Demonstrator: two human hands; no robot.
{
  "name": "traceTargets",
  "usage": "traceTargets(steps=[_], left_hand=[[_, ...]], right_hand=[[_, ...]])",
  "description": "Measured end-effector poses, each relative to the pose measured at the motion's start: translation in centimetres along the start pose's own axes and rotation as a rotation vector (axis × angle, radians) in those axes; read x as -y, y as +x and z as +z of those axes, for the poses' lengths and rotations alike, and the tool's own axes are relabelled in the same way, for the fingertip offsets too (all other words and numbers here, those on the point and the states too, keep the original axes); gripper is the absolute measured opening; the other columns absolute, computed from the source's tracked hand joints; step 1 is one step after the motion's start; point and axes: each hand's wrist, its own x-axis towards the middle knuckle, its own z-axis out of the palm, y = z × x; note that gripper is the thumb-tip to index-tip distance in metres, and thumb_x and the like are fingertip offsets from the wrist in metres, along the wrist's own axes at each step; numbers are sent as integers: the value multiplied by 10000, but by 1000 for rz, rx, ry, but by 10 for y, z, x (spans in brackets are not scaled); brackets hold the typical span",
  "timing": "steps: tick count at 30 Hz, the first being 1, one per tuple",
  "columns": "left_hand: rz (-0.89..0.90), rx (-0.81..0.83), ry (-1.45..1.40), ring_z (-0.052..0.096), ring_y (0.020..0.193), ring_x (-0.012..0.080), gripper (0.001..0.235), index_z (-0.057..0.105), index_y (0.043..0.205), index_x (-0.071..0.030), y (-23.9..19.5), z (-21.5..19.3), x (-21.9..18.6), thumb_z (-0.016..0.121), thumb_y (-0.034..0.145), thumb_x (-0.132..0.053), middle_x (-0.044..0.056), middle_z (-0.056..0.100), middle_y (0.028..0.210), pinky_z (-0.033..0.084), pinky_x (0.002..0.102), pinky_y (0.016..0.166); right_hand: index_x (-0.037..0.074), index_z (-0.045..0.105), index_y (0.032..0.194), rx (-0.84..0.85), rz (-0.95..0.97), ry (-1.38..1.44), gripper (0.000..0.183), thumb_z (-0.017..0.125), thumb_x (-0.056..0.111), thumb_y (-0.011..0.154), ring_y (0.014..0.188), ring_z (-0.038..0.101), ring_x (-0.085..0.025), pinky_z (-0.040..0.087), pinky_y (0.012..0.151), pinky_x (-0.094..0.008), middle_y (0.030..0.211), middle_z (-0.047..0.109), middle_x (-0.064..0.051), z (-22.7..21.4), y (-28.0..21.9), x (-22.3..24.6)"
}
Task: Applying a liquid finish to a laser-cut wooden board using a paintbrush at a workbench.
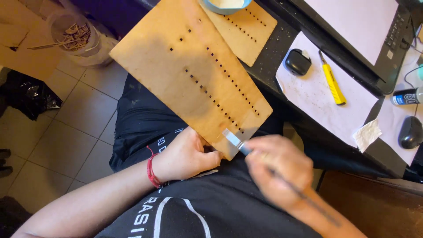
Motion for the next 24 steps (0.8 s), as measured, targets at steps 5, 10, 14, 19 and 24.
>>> traceTargets(steps=[5,10,14,19,24], left_hand=[[19,-32,18,654,1038,131,287,667,1090,-65,-3,0,1,586,831,29,22,714,1096,528,301,974],[6,-58,-6,650,1109,133,281,672,1143,-69,-2,-2,0,668,863,-44,37,715,1169,519,321,1041],[-8,-48,16,665,1018,124,231,678,1058,-64,-4,-3,-1,635,840,3,14,723,1074,550,295,948],[8,-11,43,657,899,96,239,684,955,-57,-4,-4,-3,558,794,67,2,727,948,557,264,805],[-74,-76,-43,678,1048,137,307,668,1117,-30,-7,-5,1,649,816,29,45,734,1112,570,298,952]], right_hand=[[-9,618,808,12,11,34,95,630,29,895,804,729,-308,599,772,-396,911,713,-193,-3,3,-3],[18,653,758,54,-88,63,119,638,53,871,777,722,-286,596,730,-375,893,721,-153,-3,-2,-3],[-10,625,791,64,-16,2,83,660,3,866,806,732,-293,600,775,-385,904,721,-185,-11,3,-6],[-59,589,809,175,-134,155,151,724,5,831,742,721,-318,639,730,-404,921,701,-222,-8,3,6],[17,583,818,68,100,25,128,702,-20,849,834,738,-268,596,837,-361,934,723,-161,-19,11,-6]])
